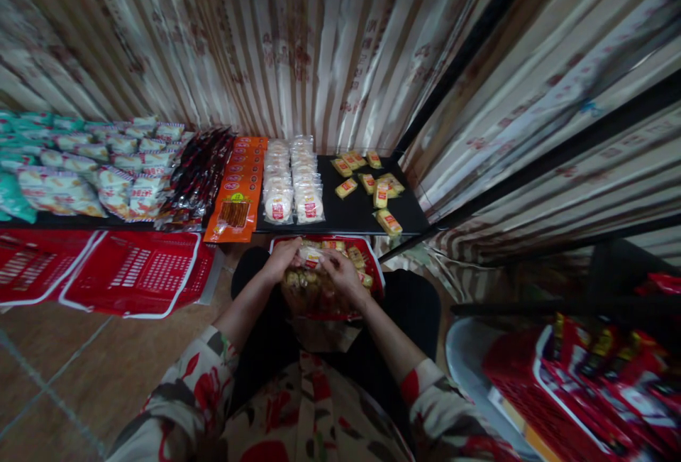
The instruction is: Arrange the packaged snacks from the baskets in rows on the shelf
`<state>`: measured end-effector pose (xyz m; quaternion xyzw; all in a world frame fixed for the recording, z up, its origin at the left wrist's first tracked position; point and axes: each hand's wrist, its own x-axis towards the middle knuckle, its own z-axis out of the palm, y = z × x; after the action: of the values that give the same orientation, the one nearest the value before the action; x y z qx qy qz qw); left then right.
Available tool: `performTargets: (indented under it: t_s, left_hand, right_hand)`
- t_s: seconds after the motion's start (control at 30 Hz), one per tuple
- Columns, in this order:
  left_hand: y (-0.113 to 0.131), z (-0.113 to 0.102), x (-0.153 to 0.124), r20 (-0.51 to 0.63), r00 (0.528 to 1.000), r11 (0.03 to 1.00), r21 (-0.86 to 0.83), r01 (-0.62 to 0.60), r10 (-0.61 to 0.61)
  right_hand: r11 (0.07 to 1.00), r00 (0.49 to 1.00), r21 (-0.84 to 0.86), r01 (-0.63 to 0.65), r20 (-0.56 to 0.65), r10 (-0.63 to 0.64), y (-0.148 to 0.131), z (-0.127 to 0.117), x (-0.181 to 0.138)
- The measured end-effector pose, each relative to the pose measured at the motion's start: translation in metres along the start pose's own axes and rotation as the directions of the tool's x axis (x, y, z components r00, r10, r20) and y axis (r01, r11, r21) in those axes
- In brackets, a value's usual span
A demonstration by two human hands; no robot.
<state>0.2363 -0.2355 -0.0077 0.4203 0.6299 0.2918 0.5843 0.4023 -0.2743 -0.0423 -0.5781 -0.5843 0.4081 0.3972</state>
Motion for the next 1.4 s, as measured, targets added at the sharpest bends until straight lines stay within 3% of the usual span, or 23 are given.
performTargets:
  t_s: [0.17,0.3,0.47,0.57,0.87,1.07,1.4]
  left_hand:
    - [0.003,-0.009,-0.008,0.076,0.996,0.989,-0.144,-0.039,0.05]
    - [-0.006,-0.011,-0.012,0.12,0.981,0.984,-0.112,-0.139,0.153]
    - [-0.016,-0.009,-0.008,-0.049,0.979,0.98,0.027,-0.197,0.199]
    - [-0.018,-0.008,-0.004,-0.153,0.969,0.98,0.056,-0.19,0.196]
    - [0.0,0.001,0.009,-0.185,0.929,0.937,0.201,-0.284,0.321]
    - [0.018,0.006,0.028,-0.223,0.911,0.892,0.38,-0.246,0.346]
    - [0.033,0.011,0.031,-0.211,0.89,0.743,0.642,-0.186,0.405]
  right_hand:
    - [0.992,1.0,0.123,-0.028,0.003,0.028,-0.01,-0.008,0.011]
    - [0.971,0.995,0.22,-0.098,0.02,0.096,-0.015,-0.006,0.014]
    - [0.902,0.978,0.379,-0.208,0.088,0.189,-0.016,0.001,0.014]
    - [0.896,0.977,0.39,-0.214,0.095,0.192,-0.014,0.004,0.015]
    - [0.98,0.99,0.173,-0.097,-0.083,0.113,-0.013,0.0,0.043]
    - [0.993,0.965,-0.115,0.042,-0.254,-0.07,-0.015,-0.002,0.079]
    - [0.922,0.959,-0.382,0.062,-0.232,-0.16,-0.013,0.004,0.092]
